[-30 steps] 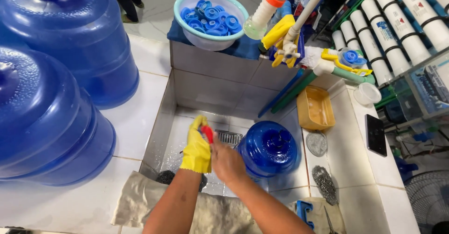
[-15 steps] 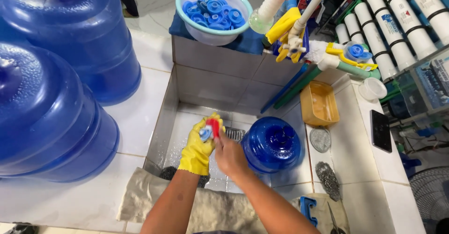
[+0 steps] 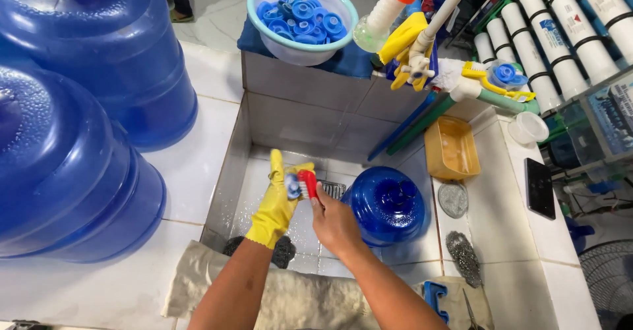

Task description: Cleaning large water jugs and their caps using soap, a brush, and water at a purification facility.

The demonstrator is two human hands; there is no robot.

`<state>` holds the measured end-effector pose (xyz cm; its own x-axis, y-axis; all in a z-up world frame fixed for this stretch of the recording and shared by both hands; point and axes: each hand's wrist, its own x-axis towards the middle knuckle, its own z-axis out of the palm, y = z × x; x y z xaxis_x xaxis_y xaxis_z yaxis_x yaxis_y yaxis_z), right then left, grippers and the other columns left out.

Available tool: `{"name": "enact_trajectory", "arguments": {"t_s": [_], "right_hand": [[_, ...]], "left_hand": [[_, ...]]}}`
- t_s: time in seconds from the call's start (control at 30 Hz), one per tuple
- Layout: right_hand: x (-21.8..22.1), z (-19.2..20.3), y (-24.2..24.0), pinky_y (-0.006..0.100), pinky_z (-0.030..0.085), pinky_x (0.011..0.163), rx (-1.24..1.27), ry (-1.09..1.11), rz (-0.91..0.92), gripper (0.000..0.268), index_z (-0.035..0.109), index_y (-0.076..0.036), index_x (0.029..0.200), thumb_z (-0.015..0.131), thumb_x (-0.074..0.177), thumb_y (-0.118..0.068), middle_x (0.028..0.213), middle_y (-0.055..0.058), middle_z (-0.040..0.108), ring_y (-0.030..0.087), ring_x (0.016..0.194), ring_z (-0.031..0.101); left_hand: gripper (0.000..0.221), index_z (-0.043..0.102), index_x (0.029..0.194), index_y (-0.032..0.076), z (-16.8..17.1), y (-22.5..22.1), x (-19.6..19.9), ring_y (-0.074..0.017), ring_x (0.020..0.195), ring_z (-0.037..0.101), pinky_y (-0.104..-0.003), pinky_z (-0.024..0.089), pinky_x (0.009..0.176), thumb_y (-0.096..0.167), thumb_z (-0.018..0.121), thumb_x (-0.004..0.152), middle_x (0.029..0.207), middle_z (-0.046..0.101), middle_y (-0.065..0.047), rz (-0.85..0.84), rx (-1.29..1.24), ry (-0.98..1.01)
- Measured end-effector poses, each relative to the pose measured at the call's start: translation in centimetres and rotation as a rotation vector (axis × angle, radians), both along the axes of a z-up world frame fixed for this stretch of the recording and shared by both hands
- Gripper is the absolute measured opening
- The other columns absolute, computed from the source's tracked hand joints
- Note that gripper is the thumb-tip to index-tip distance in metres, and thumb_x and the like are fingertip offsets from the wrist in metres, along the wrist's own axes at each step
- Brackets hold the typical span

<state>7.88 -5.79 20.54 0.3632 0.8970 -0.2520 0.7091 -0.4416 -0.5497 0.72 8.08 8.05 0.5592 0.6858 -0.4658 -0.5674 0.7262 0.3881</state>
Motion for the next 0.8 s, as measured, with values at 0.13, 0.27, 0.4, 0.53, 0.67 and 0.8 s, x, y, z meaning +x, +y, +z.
{"name": "enact_trajectory", "arguments": {"t_s": [0.13,0.27,0.4,0.53,0.67,0.8], "right_hand": [[-1.3,-0.6,0.1,0.053,0.058,0.089,-0.013,-0.004,0.095,0.051,0.054,-0.017,0.148,0.042,0.102,-0.036,0.108,0.023,0.075,0.041,0.105,0.071],[0.5,-2.2,1.3,0.049,0.061,0.083,-0.051,-0.159,0.065,0.054,0.052,-0.021,0.151,0.039,0.102,-0.040,0.105,0.019,0.076,0.040,0.098,0.074],[-0.5,0.3,1.5,0.055,0.060,0.082,-0.015,-0.252,0.197,0.050,0.055,-0.014,0.149,0.042,0.103,-0.030,0.103,0.026,0.074,0.045,0.097,0.073],[-1.6,1.1,1.1,0.056,0.060,0.085,-0.060,-0.217,0.144,0.054,0.044,-0.011,0.155,0.038,0.104,-0.027,0.105,0.027,0.072,0.046,0.100,0.072],[1.6,-8.0,2.3,0.060,0.050,0.070,-0.163,-0.175,0.309,0.055,0.034,-0.012,0.159,0.032,0.106,-0.028,0.098,0.024,0.071,0.046,0.086,0.068],[4.3,-13.7,3.1,0.053,0.051,0.080,0.198,-0.210,0.312,0.038,0.069,-0.022,0.124,0.044,0.096,-0.029,0.104,0.016,0.077,0.042,0.094,0.070]], "left_hand": [[0.092,0.049,0.151,0.002,-10.5,3.6,1.1,-0.0571,0.118,0.055,-0.067,0.053,0.090,0.075,0.046,0.095,0.144,0.048,-0.034,-0.332,0.023,-1.141],[0.099,0.061,0.143,0.009,-3.8,0.7,-1.1,-0.0340,0.125,0.064,-0.042,0.052,0.105,0.085,0.034,0.087,0.139,0.064,-0.016,-0.033,0.155,-0.004],[0.093,0.061,0.142,0.003,-5.9,2.2,-1.1,-0.0388,0.122,0.065,-0.047,0.054,0.098,0.078,0.036,0.092,0.136,0.065,-0.021,-0.078,0.213,-0.116],[0.103,0.067,0.135,0.009,-6.1,3.3,-0.4,-0.0383,0.108,0.072,-0.048,0.061,0.087,0.091,0.036,0.081,0.127,0.072,-0.015,-0.089,0.102,-0.115],[0.102,0.072,0.117,0.013,-4.3,-0.2,1.8,-0.0166,0.057,0.060,-0.030,0.042,0.040,0.095,0.024,0.080,0.076,0.067,-0.004,0.130,-0.069,0.022],[0.083,0.074,0.109,0.000,-5.9,-1.7,3.3,-0.0175,0.079,0.070,-0.027,0.057,0.073,0.071,0.032,0.100,0.094,0.077,-0.013,0.119,0.096,0.082]]}}
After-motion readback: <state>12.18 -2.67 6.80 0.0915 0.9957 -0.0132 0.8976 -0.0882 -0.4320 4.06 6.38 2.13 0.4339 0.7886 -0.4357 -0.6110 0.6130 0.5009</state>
